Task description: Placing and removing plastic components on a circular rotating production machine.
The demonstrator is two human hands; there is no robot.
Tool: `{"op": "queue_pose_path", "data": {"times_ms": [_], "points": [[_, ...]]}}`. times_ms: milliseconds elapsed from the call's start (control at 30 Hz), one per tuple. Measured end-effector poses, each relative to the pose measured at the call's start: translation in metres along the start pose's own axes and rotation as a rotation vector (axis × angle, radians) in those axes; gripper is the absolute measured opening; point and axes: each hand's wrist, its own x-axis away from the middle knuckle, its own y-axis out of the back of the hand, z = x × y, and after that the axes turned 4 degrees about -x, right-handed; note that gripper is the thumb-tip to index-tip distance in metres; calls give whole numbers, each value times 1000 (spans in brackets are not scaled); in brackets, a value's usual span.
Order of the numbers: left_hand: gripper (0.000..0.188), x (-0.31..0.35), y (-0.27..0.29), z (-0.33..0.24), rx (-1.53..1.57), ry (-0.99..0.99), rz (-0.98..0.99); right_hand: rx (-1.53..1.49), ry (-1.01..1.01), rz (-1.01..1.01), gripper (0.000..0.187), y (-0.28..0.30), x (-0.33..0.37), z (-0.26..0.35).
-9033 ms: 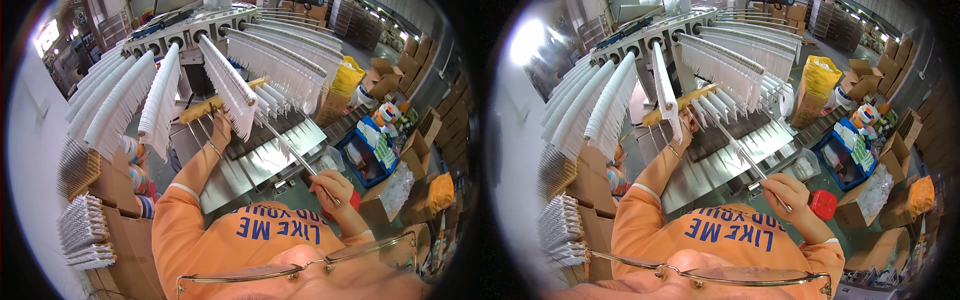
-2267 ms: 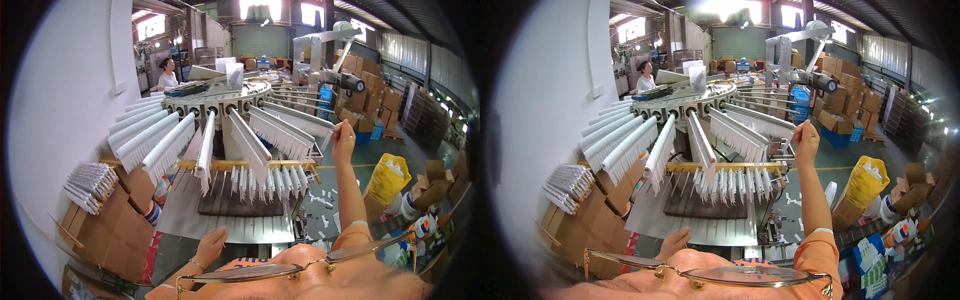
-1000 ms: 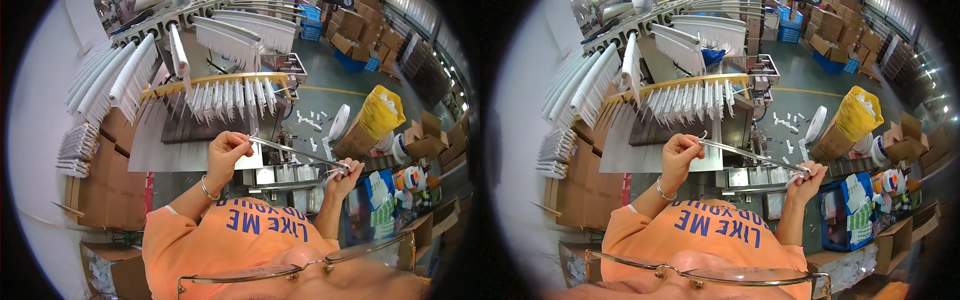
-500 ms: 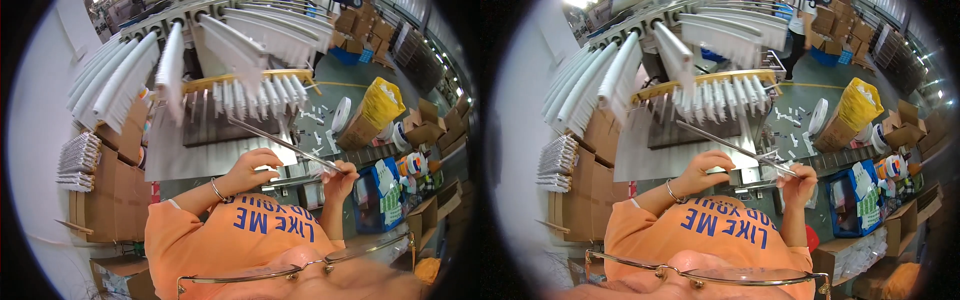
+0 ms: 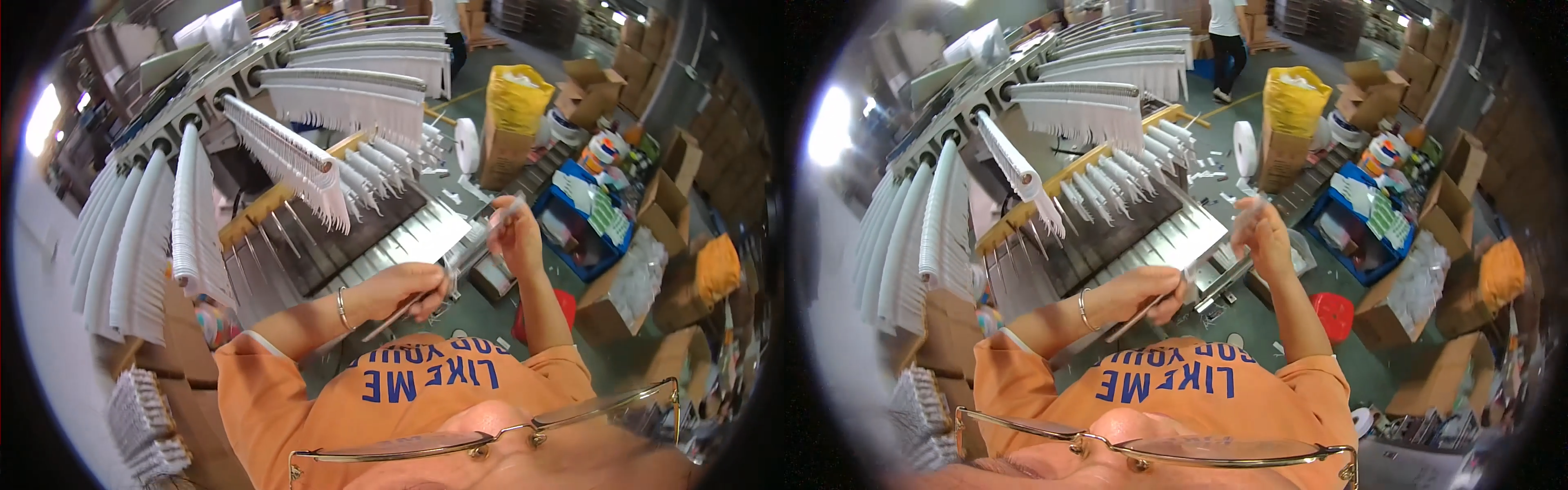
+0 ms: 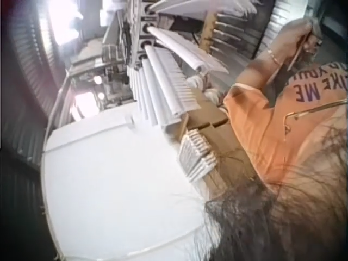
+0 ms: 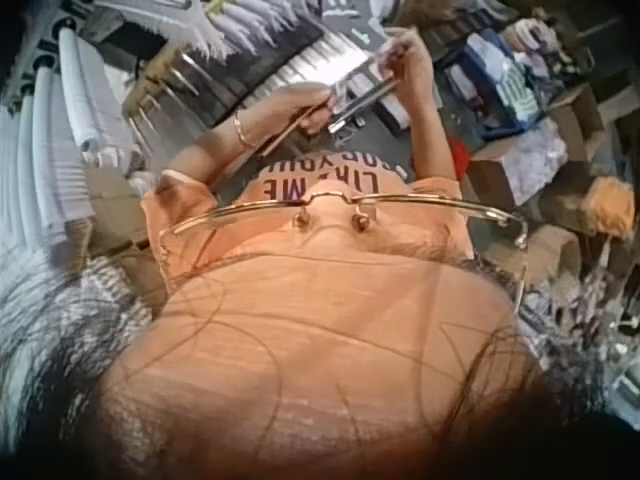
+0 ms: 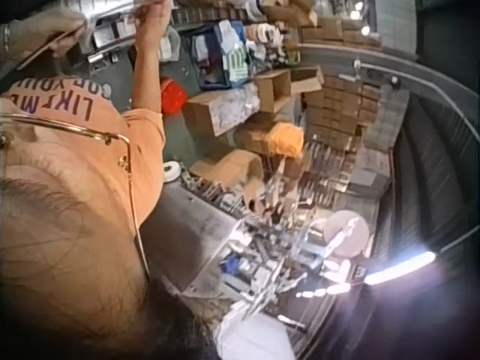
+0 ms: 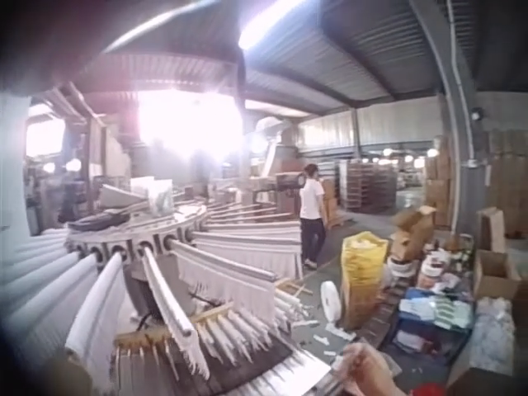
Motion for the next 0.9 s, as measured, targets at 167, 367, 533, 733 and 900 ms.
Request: {"op": "queue_pose_path", "data": {"times_ms": [167,367,533,733,900], "points": [[22,-22,11,1,315,-111,-241,909,459,173,24,6,67,-41],[31,-14,8,-7,326,-309,-366,1125,639,424,28,-65,73,-44],[23,43,12,-4,-108,-177,-431,921,609,307,12,-66,71,-26],[20,81,143,32,-100,-617,-1016,982,517,425,15,-78,85,18],[22,53,195,-2,257,-547,-926,1125,557,469,18,-94,78,32]]}}
